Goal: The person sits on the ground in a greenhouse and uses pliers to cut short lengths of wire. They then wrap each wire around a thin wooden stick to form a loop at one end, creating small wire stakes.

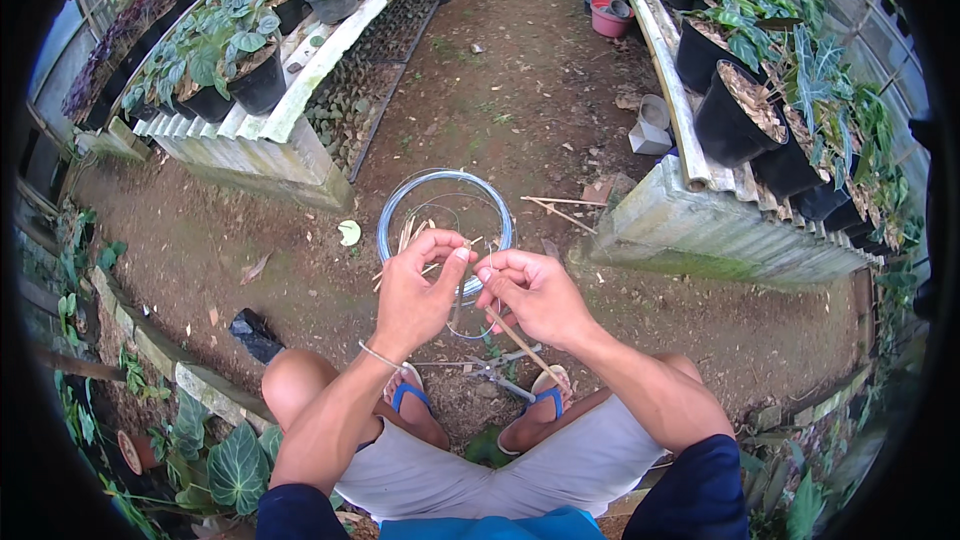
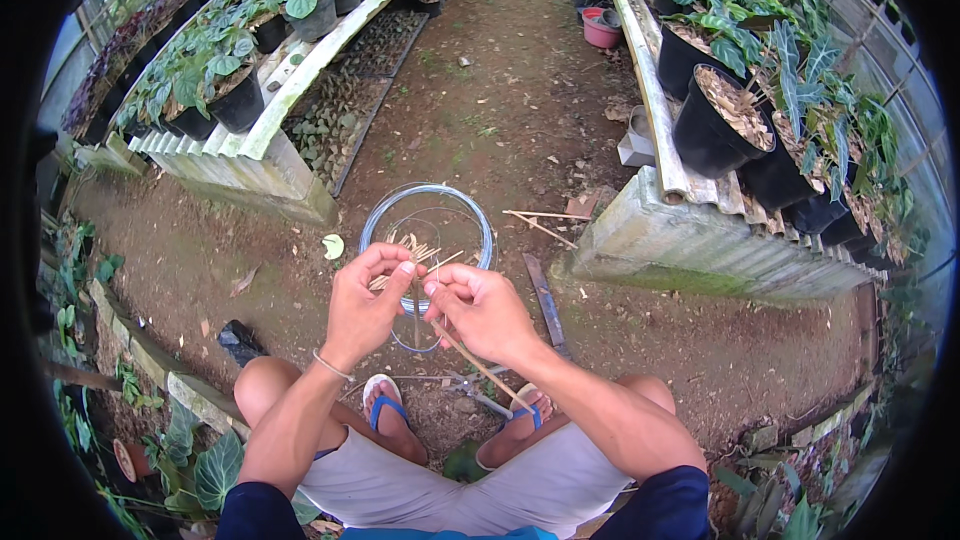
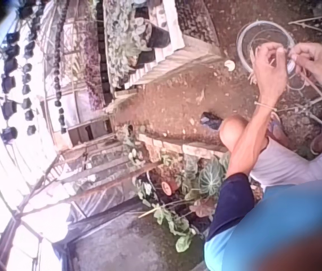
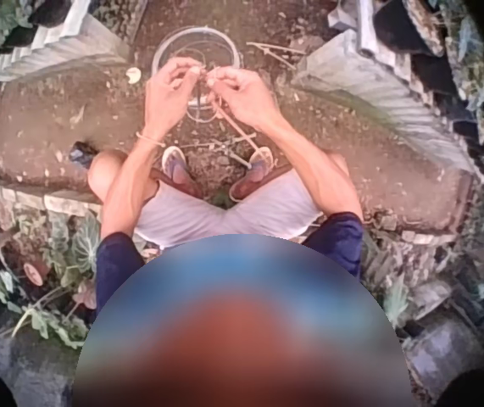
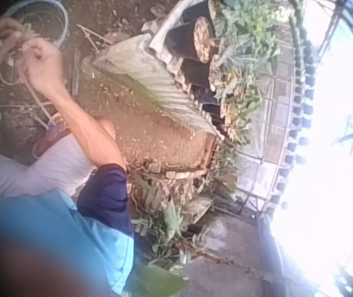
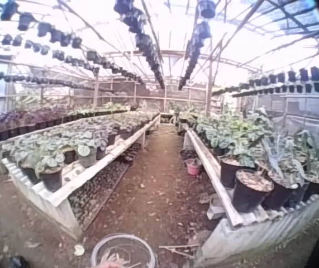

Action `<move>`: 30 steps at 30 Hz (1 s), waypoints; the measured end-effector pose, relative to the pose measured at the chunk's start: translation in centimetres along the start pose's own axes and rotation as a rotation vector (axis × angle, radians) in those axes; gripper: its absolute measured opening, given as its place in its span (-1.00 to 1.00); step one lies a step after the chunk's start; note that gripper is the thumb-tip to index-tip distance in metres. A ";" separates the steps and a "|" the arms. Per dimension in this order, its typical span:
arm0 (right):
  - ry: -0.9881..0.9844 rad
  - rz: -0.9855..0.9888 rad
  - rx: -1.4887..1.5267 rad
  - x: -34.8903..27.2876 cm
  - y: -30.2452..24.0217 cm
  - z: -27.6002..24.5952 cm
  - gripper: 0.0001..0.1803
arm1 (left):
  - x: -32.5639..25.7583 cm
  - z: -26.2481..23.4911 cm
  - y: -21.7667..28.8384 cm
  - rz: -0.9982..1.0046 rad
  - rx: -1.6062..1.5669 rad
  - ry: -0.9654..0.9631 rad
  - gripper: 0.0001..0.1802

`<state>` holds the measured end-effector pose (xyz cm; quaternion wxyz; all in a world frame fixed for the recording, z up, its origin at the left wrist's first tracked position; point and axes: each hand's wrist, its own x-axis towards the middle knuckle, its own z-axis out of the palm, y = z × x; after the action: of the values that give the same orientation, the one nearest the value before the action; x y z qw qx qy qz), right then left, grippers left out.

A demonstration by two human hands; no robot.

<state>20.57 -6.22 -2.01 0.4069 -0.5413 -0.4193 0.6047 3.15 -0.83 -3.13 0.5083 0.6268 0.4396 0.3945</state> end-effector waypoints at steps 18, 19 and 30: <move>0.155 -0.177 -0.482 -1.1 -1.7 -0.4 -0.75 | -0.1 0.1 0.5 -0.005 -0.082 -0.083 -0.78; 0.160 -0.187 -0.518 -1.1 -1.7 -0.4 -0.75 | -0.1 0.1 0.4 -0.007 -0.045 -0.097 -0.78; 0.198 -0.299 -0.644 -1.1 -0.9 -0.8 -0.78 | -0.2 0.3 0.3 0.097 0.007 -0.110 -0.79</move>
<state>21.49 -6.96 -0.88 0.3380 -0.6305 -0.6211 0.3201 3.42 -1.12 -2.91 0.5099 0.6697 0.3816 0.3820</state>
